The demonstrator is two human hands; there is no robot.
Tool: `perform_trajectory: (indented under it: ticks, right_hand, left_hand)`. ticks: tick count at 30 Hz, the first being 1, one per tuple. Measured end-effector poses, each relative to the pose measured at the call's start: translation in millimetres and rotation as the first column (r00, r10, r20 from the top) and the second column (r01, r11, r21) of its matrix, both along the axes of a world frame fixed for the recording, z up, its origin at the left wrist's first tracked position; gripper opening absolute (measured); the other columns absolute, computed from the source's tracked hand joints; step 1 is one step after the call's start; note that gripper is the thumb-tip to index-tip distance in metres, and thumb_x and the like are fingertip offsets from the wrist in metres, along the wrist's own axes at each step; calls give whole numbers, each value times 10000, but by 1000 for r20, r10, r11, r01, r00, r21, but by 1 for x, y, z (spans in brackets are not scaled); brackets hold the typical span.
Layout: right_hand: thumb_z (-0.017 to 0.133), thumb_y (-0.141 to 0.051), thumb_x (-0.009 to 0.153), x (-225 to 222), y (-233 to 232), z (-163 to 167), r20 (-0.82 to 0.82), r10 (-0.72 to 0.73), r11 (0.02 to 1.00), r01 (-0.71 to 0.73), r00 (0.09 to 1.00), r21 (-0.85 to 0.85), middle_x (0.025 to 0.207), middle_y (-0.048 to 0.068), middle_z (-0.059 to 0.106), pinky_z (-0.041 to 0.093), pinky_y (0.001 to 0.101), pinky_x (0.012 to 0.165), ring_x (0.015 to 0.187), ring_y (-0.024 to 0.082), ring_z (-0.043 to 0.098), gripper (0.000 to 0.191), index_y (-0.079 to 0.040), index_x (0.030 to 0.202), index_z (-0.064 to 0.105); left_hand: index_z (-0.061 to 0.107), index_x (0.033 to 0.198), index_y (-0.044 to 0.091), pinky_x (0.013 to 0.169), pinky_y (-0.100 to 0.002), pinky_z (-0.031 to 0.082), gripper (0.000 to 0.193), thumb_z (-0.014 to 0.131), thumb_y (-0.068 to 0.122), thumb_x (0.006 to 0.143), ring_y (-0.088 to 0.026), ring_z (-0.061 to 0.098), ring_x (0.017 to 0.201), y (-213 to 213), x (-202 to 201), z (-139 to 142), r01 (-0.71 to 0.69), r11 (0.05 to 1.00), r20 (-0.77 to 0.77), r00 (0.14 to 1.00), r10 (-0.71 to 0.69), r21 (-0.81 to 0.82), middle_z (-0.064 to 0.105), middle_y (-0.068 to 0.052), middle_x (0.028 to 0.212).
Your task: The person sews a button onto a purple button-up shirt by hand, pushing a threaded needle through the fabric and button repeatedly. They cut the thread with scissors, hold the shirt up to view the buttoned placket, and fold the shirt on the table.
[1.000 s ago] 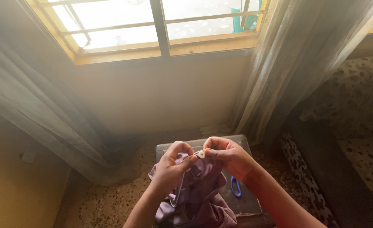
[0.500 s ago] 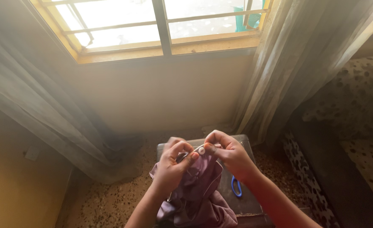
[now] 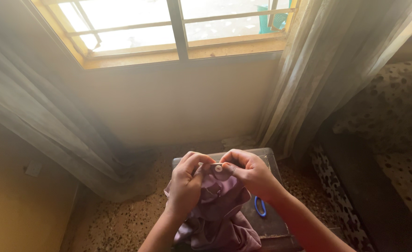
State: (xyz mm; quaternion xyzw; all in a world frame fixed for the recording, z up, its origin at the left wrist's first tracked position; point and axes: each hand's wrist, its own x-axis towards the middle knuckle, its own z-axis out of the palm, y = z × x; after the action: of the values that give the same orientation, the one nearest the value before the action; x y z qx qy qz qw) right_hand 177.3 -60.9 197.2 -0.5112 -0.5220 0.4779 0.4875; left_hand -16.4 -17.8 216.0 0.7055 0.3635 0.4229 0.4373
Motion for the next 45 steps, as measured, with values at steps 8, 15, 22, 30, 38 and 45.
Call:
perform_trajectory:
  ticks: [8, 15, 22, 30, 38, 45]
  right_hand:
    - [626, -167, 979, -8, 1, -3, 177, -91, 995, 85, 980, 46, 826, -7, 625, 479, 248, 716, 808, 57, 557, 134, -43, 940, 658]
    - [644, -208, 975, -5, 2, 1, -108, 44, 994, -54, 993, -95, 863, -24, 667, 495, 237, 720, 820, 43, 579, 186, -27, 973, 685]
    - [750, -172, 888, -4, 0, 2, -61, 36, 998, -39, 998, -51, 850, -4, 704, 529, 255, 737, 830, 64, 626, 182, -5, 949, 709]
    - [770, -150, 849, -14, -3, 11, 333, -222, 968, 166, 916, 189, 803, 22, 714, 520, 259, 703, 764, 73, 652, 151, -19, 894, 710]
    - [737, -149, 888, 12, -3, -3, -324, 42, 966, -122, 945, -230, 834, 12, 722, 508, 250, 650, 728, 66, 636, 157, -27, 983, 710]
    - [704, -195, 906, 14, -2, -4, -386, 34, 953, -146, 922, -265, 791, -3, 693, 503, 251, 629, 676, 79, 633, 166, -37, 954, 694]
  left_hand:
    - [698, 906, 65, 860, -356, 458, 47, 653, 79, 907, -268, 579, 970, 7, -1, -12, -47, 936, -228, 965, 133, 349, 659, -57, 987]
    - [643, 962, 41, 756, -314, 515, 106, 584, 127, 980, -174, 613, 846, 10, -3, -24, 1, 987, -60, 998, -10, -162, 651, -66, 896]
    - [652, 958, 63, 736, -336, 523, 142, 581, 185, 977, -178, 681, 776, 5, -3, -12, -20, 989, -256, 966, -19, -149, 723, -76, 835]
    - [672, 936, 82, 928, -388, 364, 131, 581, 172, 962, -254, 643, 964, -1, 2, -6, -72, 981, -363, 922, 134, 181, 707, -62, 897]
    - [663, 920, 20, 891, -285, 483, 63, 607, 43, 938, -179, 613, 1000, 5, -2, -25, 38, 999, -6, 999, -38, 31, 627, -65, 1021]
    - [670, 946, 42, 690, -208, 465, 162, 604, 171, 1018, -36, 557, 778, 7, -3, -34, 245, 831, 297, 949, -102, -500, 644, 28, 834]
